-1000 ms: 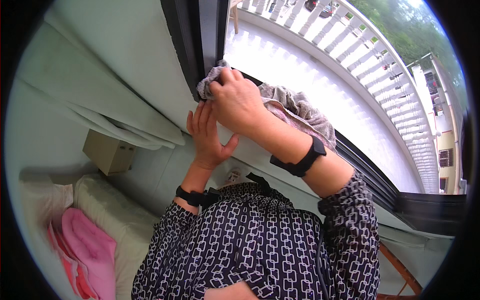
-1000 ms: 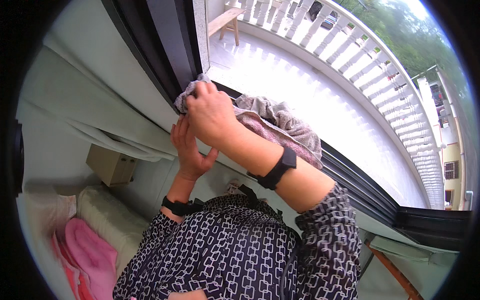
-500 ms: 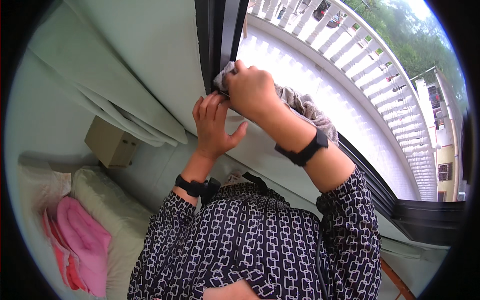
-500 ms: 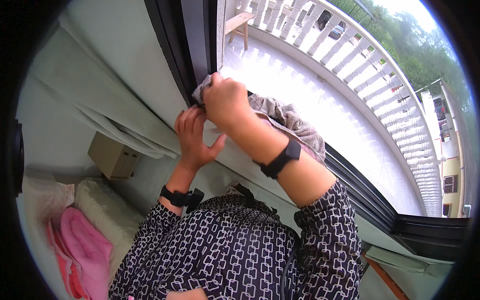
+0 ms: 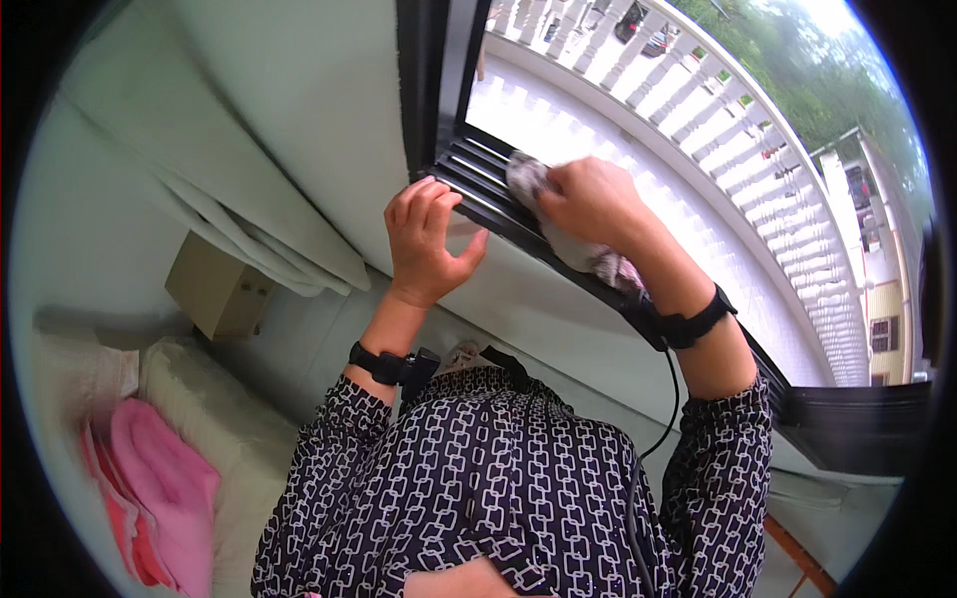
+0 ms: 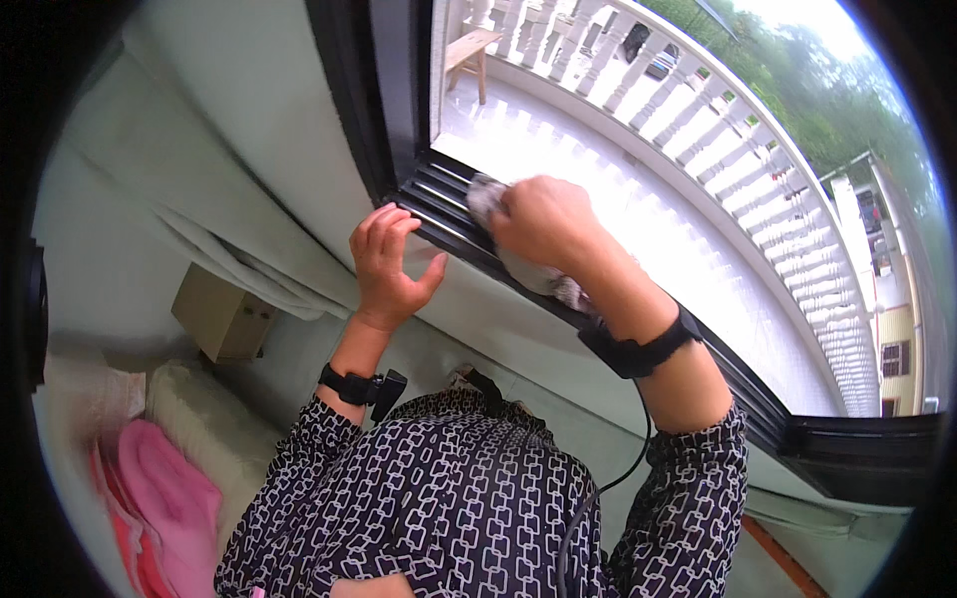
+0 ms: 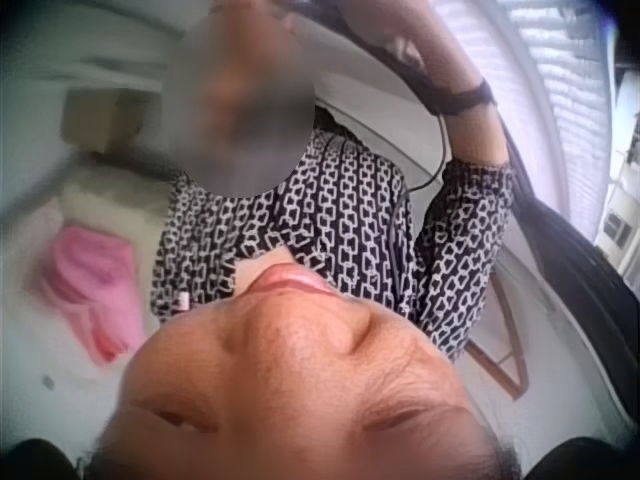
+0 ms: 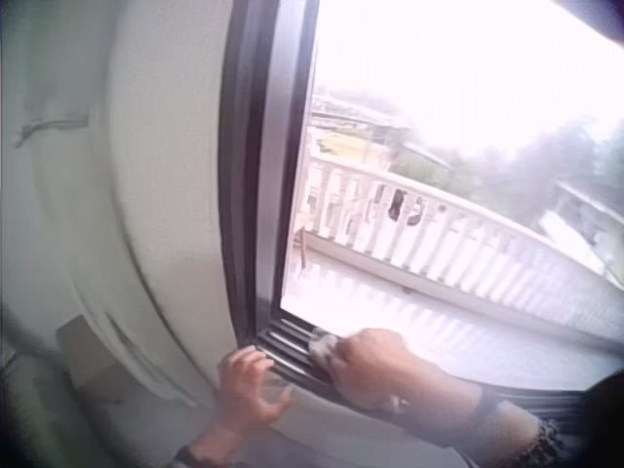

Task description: The person wets and wrings a cloth in a bucket, wipes a light switch on the wall, and then cleans the glass and frame of a sliding window.

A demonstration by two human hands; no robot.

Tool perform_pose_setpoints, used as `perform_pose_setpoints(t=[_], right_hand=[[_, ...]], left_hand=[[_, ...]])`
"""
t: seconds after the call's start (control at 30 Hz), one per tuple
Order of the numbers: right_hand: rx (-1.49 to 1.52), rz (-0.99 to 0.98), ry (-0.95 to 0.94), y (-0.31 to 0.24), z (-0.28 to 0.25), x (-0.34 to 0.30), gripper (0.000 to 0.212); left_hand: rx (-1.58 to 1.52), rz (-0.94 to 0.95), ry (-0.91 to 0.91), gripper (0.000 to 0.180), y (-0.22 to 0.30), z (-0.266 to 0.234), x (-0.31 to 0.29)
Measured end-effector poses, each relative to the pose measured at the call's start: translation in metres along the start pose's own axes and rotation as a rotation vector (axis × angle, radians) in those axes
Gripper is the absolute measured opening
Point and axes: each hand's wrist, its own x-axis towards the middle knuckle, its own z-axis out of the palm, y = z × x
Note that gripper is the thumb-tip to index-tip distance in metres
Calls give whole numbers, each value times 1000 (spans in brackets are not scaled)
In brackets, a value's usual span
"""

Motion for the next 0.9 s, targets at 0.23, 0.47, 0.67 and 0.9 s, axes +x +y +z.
perform_pose_setpoints(t=[0.23, 0.47, 0.67, 0.9], right_hand=[[88, -285, 183, -54, 72, 37, 46], [-102, -293, 340, -5, 92, -21, 41], [-111, -180, 321, 34, 87, -71, 34], [-192, -23, 377, 103, 43, -108, 30]], left_hand=[[215, 11, 2, 47, -22, 3, -11], [315, 21, 27, 41, -46, -11, -22], [385, -71, 78, 42, -94, -40, -50], [315, -173, 121, 43, -143, -64, -65]])
